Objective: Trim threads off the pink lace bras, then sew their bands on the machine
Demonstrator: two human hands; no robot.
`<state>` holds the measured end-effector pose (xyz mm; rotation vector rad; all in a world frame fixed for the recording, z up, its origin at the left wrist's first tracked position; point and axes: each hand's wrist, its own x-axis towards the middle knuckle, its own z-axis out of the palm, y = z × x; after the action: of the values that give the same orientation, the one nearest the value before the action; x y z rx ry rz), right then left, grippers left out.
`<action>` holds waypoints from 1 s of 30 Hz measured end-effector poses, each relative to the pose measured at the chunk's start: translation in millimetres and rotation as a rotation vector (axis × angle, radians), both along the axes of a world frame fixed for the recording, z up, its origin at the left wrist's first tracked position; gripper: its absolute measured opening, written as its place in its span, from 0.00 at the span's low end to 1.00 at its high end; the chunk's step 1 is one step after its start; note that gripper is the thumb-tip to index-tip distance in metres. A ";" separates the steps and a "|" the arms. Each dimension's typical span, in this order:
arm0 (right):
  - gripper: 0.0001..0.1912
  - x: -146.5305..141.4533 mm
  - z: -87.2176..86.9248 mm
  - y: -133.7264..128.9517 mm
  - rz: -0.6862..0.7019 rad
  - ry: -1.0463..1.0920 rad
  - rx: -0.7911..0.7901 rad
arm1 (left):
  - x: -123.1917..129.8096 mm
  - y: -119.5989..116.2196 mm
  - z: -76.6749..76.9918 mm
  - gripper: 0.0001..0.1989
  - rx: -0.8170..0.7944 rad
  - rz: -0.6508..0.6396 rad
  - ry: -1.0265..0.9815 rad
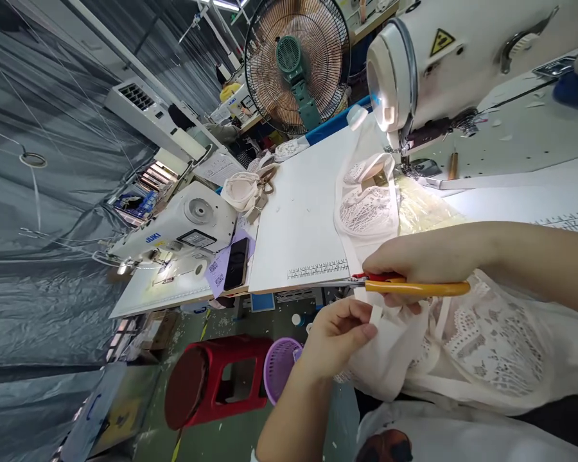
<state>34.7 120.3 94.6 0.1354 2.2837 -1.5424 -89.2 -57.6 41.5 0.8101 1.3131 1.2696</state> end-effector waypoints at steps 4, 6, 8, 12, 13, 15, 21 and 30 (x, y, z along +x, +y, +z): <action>0.03 -0.7 -0.3 -1.0 0.004 0.031 0.025 | 1.8 2.4 3.5 0.14 -0.051 -0.027 -0.010; 0.02 -1.1 1.5 -2.2 0.007 0.057 0.035 | 4.2 4.2 4.8 0.14 -0.082 -0.014 0.002; 0.03 -1.0 2.6 -2.7 0.015 0.083 0.077 | 6.6 5.7 5.2 0.15 -0.106 0.004 0.000; 0.03 0.9 0.0 -2.1 0.020 0.093 0.075 | 9.1 7.5 4.5 0.18 -0.138 0.031 -0.017; 0.03 1.4 -1.1 -1.8 0.019 0.084 0.042 | 9.2 7.7 4.3 0.18 -0.147 0.033 -0.016; 0.04 1.8 -2.7 -1.7 0.022 0.076 0.008 | 9.2 8.0 4.1 0.19 -0.162 0.035 -0.009; 0.02 0.3 -0.7 -5.0 0.030 0.128 0.200 | 10.0 7.7 5.6 0.20 -0.168 0.033 0.008; 0.04 3.2 1.2 -7.4 0.033 0.193 0.264 | 13.0 6.9 7.0 0.17 -0.109 0.015 -0.064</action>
<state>37.9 112.9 95.8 0.0180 2.6205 -1.2806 -76.3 -50.7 48.5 0.6788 1.3271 1.2148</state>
